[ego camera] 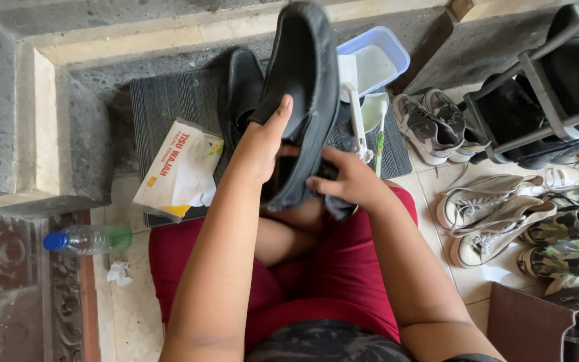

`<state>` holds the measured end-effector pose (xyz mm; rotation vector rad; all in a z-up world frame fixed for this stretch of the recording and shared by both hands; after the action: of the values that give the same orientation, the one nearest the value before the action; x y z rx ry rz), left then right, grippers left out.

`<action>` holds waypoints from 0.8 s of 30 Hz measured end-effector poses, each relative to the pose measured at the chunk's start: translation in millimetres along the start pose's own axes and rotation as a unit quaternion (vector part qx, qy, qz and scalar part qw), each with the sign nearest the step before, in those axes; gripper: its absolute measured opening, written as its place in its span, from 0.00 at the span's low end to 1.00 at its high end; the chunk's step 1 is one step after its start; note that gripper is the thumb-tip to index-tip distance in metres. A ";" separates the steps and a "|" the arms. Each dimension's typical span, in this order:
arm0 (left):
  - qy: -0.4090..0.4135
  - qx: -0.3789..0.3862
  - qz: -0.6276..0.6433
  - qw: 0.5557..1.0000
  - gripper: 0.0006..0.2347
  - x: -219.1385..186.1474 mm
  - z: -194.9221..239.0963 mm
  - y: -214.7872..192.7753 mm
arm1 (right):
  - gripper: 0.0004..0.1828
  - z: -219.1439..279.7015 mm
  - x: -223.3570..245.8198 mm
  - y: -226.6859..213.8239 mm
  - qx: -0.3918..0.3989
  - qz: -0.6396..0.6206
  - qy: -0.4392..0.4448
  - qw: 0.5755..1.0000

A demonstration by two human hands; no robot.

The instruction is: The person sits on the floor and cleans a pair of black shoes using a cloth. They wipe the exterior and interior of the shoes, turning them over to clean the soles and sides.

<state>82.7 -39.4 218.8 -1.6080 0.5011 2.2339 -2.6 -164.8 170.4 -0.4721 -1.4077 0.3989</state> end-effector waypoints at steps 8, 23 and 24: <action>0.143 -0.086 0.176 0.970 0.34 27.3 -30.2 -0.4 | 0.33 -0.5 -18.2 -16.6 -0.203 0.031 0.034 0.978; 0.080 -0.137 0.347 0.924 0.24 51.2 -23.3 5.4 | 0.15 33.1 1.2 -45.5 -0.206 -0.016 0.131 0.970; 0.065 -0.148 0.369 0.915 0.24 59.0 -24.6 5.8 | 0.15 35.3 8.8 -49.8 -0.212 -0.008 0.129 0.969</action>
<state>82.8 -51.9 155.9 -1.9611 0.9818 2.8605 -37.2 -199.4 208.0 -0.8292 -1.2401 0.0154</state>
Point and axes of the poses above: each hand's wrist, its own z-axis away from the middle knuckle, its own y-axis out of the palm, x = y × z, the point moved 8 cm from there along -z, towards the middle knuckle, and after that the axes turned 10 degrees about y, right-handed, at the moved point
